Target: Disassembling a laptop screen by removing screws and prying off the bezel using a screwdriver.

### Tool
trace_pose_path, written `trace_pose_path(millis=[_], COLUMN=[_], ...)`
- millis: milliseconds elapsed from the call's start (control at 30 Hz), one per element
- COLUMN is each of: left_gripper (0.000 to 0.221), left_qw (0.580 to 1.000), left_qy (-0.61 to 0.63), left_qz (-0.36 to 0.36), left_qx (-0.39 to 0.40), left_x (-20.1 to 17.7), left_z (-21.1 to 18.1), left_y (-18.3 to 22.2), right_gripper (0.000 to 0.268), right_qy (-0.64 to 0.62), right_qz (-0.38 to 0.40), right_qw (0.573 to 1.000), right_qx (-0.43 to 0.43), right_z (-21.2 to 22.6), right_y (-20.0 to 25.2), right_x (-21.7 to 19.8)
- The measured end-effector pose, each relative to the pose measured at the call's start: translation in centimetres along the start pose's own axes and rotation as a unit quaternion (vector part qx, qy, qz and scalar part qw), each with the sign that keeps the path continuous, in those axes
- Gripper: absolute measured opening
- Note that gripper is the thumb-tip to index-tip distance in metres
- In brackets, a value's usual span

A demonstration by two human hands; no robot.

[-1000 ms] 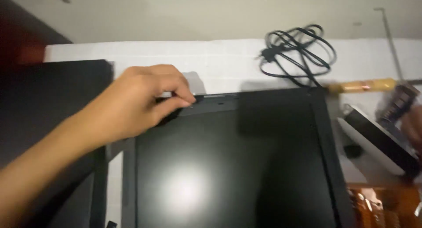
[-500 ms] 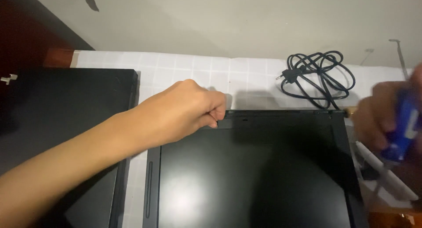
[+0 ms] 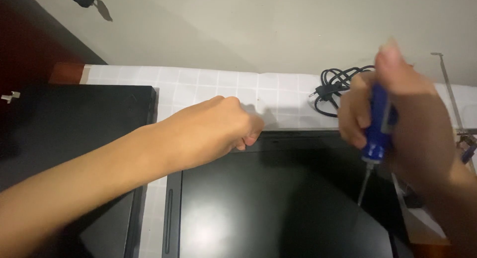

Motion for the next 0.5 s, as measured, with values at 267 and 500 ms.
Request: trace_pose_path(millis=[267,500], left_gripper=[0.006,0.011], left_qw=[0.994,0.999], left_qy=[-0.091,0.043], left_qz=[-0.003,-0.005], left_qx=[0.065,-0.013], left_x=[0.0,-0.2], left_z=[-1.1,0.2], left_y=[-0.3,0.4], right_gripper=[0.063,0.065], right_qy=[0.038,0.022], right_qz=[0.018,-0.041], right_qw=[0.999,0.998], right_qx=[-0.002,0.033], right_z=[1.1,1.0], right_y=[-1.1,-2.1], right_x=[2.3,3.2])
Point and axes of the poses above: each hand's wrist, its own y-axis away from the middle knuckle, its own x-axis out of the palm, z = x × y, the point moved 9 cm from there along -y, towards the middle knuckle, and after that the axes turned 6 degrees about x, right-handed, at the moved point
